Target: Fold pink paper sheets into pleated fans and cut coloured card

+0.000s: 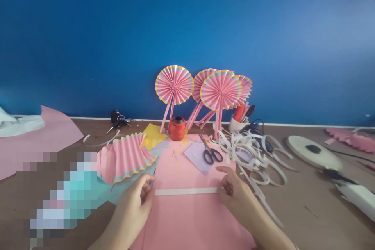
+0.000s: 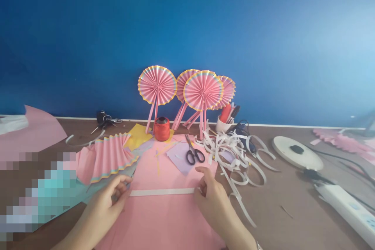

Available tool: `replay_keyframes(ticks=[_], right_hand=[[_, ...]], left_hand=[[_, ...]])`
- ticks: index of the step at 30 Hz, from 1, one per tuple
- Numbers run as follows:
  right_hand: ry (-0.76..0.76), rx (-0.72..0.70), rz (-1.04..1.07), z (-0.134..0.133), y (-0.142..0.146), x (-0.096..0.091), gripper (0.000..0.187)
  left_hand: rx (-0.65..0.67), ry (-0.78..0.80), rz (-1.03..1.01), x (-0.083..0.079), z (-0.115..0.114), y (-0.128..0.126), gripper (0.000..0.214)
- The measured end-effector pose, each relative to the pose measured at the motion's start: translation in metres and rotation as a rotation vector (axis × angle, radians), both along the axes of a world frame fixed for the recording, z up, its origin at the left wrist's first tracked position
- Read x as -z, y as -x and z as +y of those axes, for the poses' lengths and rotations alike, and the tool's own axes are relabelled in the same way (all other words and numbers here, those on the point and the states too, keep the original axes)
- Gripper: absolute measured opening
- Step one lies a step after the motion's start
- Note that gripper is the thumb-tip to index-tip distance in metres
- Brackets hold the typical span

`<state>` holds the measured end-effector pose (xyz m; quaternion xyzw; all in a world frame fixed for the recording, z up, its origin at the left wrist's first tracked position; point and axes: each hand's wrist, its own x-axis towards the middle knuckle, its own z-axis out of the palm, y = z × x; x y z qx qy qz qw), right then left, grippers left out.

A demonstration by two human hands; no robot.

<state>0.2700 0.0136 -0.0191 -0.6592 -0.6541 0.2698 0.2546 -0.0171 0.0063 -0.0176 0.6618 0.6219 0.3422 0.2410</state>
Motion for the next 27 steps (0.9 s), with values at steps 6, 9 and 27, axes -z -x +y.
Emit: replay_keyframes(ticks=[6, 9, 27], right_hand=[[0.025, 0.02, -0.027, 0.001, 0.002, -0.004, 0.046], [0.002, 0.024, -0.045, 0.0, 0.003, -0.003, 0.047], [0.054, 0.044, -0.18, 0.0, 0.012, -0.014, 0.049]], left_hand=[[0.01, -0.023, -0.006, 0.001, 0.001, 0.001, 0.015], [0.014, -0.032, 0.014, 0.002, 0.001, 0.002, 0.016], [0.014, -0.057, 0.087, 0.001, 0.002, 0.001, 0.021]])
